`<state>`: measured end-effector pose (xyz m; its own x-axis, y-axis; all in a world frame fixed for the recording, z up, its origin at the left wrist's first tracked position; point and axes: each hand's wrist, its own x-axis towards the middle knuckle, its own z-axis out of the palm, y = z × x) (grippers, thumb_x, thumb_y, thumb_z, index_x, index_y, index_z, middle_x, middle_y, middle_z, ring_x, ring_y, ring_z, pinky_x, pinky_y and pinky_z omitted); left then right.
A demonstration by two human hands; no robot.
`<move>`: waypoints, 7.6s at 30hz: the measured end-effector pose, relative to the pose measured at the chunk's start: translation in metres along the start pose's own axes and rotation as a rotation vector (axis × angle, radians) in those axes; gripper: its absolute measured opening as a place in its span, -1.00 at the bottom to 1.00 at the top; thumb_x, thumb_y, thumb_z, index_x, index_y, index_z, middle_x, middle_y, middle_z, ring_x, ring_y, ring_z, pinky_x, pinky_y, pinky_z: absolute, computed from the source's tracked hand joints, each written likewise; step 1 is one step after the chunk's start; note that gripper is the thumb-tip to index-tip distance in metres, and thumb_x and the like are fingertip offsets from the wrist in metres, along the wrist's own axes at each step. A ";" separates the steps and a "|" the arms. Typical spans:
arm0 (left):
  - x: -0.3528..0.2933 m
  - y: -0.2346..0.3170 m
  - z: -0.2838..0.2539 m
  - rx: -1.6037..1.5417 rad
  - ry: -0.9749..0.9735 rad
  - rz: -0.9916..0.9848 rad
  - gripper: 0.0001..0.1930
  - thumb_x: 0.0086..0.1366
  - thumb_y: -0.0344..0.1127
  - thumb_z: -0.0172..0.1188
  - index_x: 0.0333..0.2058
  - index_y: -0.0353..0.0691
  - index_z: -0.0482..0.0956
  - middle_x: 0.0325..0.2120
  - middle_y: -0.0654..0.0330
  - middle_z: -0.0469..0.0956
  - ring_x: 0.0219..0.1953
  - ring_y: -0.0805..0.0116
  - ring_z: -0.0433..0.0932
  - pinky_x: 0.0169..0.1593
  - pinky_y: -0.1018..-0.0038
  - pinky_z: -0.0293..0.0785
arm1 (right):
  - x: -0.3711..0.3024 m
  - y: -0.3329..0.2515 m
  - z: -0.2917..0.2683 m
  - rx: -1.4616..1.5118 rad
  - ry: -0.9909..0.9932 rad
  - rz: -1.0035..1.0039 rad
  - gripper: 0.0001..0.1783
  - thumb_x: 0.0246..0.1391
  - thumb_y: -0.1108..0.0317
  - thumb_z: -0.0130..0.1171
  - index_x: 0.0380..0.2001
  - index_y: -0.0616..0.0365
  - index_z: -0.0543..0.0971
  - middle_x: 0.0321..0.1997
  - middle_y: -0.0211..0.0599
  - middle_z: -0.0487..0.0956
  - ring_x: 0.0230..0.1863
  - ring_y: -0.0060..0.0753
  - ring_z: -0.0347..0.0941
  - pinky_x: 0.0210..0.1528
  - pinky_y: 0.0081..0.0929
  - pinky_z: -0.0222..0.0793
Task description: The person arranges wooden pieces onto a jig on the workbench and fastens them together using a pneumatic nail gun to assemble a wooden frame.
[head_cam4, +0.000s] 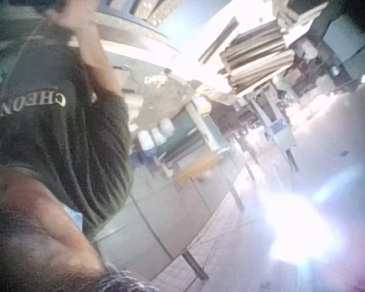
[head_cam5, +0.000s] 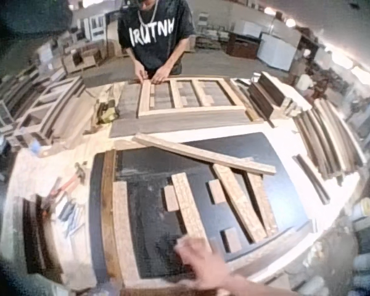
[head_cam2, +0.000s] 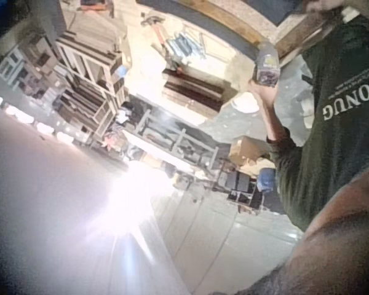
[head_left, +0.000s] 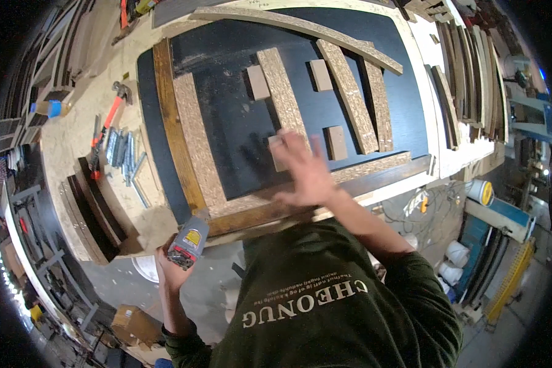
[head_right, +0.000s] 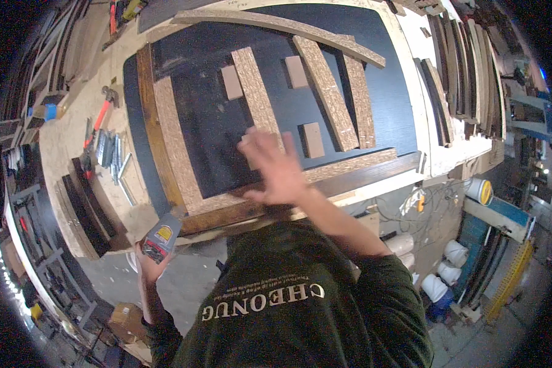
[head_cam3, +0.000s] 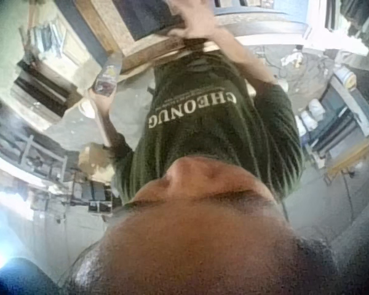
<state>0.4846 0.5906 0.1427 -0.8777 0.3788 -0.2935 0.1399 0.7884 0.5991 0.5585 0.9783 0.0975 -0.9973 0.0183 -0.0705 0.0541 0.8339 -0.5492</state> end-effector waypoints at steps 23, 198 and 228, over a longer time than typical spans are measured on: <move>-0.005 0.207 0.099 0.352 -0.104 0.205 -0.35 -0.33 -0.36 0.42 -0.11 -0.33 0.52 -0.39 -0.07 0.60 -0.29 -0.02 0.58 -0.19 0.30 0.50 | -0.036 0.093 -0.029 -0.137 -0.205 -0.320 0.01 -0.19 -0.21 0.20 0.29 0.05 0.14 0.44 -0.21 -0.05 0.45 -0.06 -0.21 0.37 0.20 -0.39; 0.065 0.314 0.201 0.472 -0.463 0.303 -0.39 -0.21 -0.19 0.46 -0.12 -0.28 0.52 -0.39 0.00 0.59 -0.33 0.01 0.58 -0.21 0.25 0.48 | -0.094 0.213 -0.092 0.005 -0.121 -0.337 -0.10 -0.25 -0.15 0.21 0.20 -0.02 0.32 0.39 -0.40 0.12 0.40 -0.29 -0.02 0.43 0.06 -0.39; 0.063 0.326 0.203 0.429 -0.400 0.364 -0.51 -0.24 -0.21 0.44 -0.25 -0.23 0.56 -0.48 0.00 0.59 -0.38 0.00 0.58 -0.27 0.24 0.49 | -0.094 0.215 -0.086 -0.059 -0.147 -0.346 -0.08 -0.19 -0.30 0.07 0.23 -0.06 0.27 0.41 -0.42 0.07 0.42 -0.32 -0.05 0.43 0.04 -0.44</move>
<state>0.5678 0.9699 0.1678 -0.5158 0.7402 -0.4314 0.6349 0.6684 0.3876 0.6595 1.2036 0.0576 -0.9384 -0.3454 -0.0106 -0.2915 0.8074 -0.5130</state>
